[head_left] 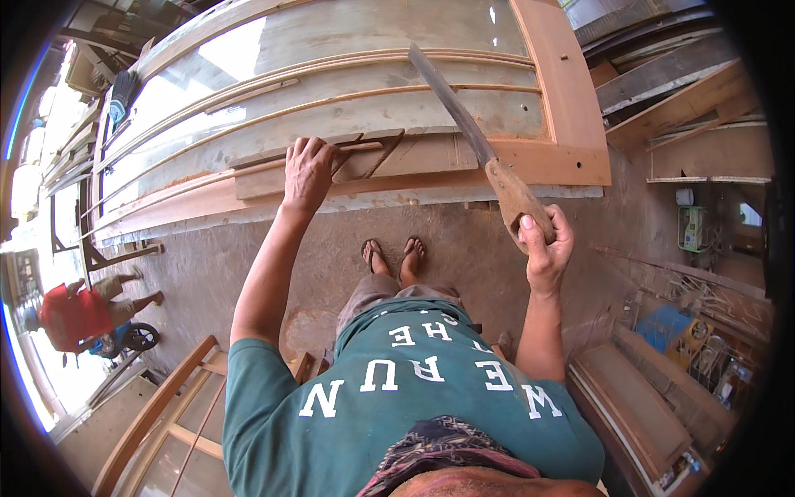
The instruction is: The person uses a hand saw to cut a thin wooden strip on a large wooden frame. They then fit the cut strip into a groove on the frame and use a hammer to tap it into place. The person repeats this process with another strip, sawing and hammering it into the frame.
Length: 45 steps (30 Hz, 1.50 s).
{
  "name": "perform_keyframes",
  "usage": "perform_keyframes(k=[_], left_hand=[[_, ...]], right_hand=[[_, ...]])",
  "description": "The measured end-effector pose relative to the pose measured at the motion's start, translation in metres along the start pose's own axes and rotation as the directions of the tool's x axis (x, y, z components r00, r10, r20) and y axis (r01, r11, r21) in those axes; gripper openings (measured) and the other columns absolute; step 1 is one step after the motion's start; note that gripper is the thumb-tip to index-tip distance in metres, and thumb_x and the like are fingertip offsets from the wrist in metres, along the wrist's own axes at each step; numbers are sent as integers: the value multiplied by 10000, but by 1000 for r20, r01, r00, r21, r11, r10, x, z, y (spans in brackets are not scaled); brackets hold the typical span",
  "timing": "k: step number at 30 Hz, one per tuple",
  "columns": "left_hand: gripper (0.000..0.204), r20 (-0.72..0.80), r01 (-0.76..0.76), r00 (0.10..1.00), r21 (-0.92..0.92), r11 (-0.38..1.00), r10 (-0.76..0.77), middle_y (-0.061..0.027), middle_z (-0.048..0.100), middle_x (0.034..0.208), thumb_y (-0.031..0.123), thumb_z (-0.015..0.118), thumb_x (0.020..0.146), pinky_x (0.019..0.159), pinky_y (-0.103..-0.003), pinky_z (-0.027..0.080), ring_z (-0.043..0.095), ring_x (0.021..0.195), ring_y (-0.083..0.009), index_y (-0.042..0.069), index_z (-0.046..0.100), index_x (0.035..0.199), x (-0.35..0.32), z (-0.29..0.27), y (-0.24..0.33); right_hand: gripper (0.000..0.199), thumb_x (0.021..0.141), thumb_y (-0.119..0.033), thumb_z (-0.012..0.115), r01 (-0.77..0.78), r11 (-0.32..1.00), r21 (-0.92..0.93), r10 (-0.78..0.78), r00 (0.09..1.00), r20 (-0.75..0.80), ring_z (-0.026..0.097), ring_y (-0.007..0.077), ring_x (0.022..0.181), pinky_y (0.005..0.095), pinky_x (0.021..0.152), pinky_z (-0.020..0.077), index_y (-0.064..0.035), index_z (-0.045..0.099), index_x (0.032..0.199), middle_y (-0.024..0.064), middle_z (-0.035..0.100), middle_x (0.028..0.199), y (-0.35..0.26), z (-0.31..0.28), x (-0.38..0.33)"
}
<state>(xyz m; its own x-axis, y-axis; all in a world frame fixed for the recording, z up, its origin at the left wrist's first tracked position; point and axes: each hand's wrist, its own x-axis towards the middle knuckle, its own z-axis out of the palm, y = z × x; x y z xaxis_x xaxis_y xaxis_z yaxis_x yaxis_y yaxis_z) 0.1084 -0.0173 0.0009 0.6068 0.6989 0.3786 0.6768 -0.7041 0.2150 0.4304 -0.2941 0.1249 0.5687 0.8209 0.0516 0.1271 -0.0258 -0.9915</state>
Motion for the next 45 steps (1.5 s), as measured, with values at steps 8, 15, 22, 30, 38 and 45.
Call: perform_keyframes(k=[8, 15, 22, 30, 38, 45], left_hand=[[152, -24, -8, 1000, 20, 1000, 8, -34, 686, 1029, 118, 700, 907, 944, -425, 495, 625, 1071, -276, 127, 782, 1035, -8, 1, -7], [183, -25, -17, 1000, -40, 999, 16, -54, 686, 1040, 86, 690, 879, 964, -432, 505, 629, 1079, -288, 117, 770, 1041, -6, 3, -6], [170, -22, 22, 999, -21, 1000, -23, -33, 688, 1027, 70, 726, 897, 968, -434, 502, 630, 1079, -288, 135, 773, 1047, -23, -12, -18], [175, -51, 114, 993, 103, 988, -109, -15, 717, 1021, 60, 692, 902, 964, -418, 491, 649, 1078, -269, 146, 798, 1013, -55, -38, -68], [111, -153, 169, 977, 155, 973, -146, -20, 719, 1030, 86, 710, 945, 969, -412, 486, 656, 1084, -275, 138, 780, 1013, -64, -43, -109], [137, -169, 156, 976, 90, 984, -140, -49, 728, 1062, 76, 702, 924, 973, -430, 521, 654, 1090, -308, 133, 781, 1022, -62, -41, -110]], right_hand=[[153, 1006, -159, 737, -4, 1000, -8, 4, 1000, 22, 516, 63, 804, 249, 736, 435, -32, 666, 959, -27, 624, 856, 6, 5, 3], [142, 1006, -151, 733, -27, 999, -40, 28, 999, 25, 521, 62, 810, 251, 740, 437, -34, 666, 960, -27, 628, 867, 10, 11, 7], [155, 1009, -161, 735, -23, 997, -69, 25, 999, 30, 529, 72, 816, 266, 748, 445, -33, 663, 961, -18, 640, 876, 5, 19, 5], [162, 1006, -156, 746, -58, 995, -85, 65, 994, 83, 506, 66, 770, 263, 710, 430, -37, 657, 940, -27, 610, 823, 7, 35, 2], [142, 996, -110, 752, -2, 993, -115, 26, 978, 206, 475, 47, 709, 254, 629, 397, -30, 650, 937, -48, 566, 789, -3, 76, 1], [169, 1000, -135, 771, -59, 991, -121, 88, 962, 257, 495, 52, 723, 260, 644, 420, -23, 655, 949, -41, 571, 781, 2, 112, -13]])
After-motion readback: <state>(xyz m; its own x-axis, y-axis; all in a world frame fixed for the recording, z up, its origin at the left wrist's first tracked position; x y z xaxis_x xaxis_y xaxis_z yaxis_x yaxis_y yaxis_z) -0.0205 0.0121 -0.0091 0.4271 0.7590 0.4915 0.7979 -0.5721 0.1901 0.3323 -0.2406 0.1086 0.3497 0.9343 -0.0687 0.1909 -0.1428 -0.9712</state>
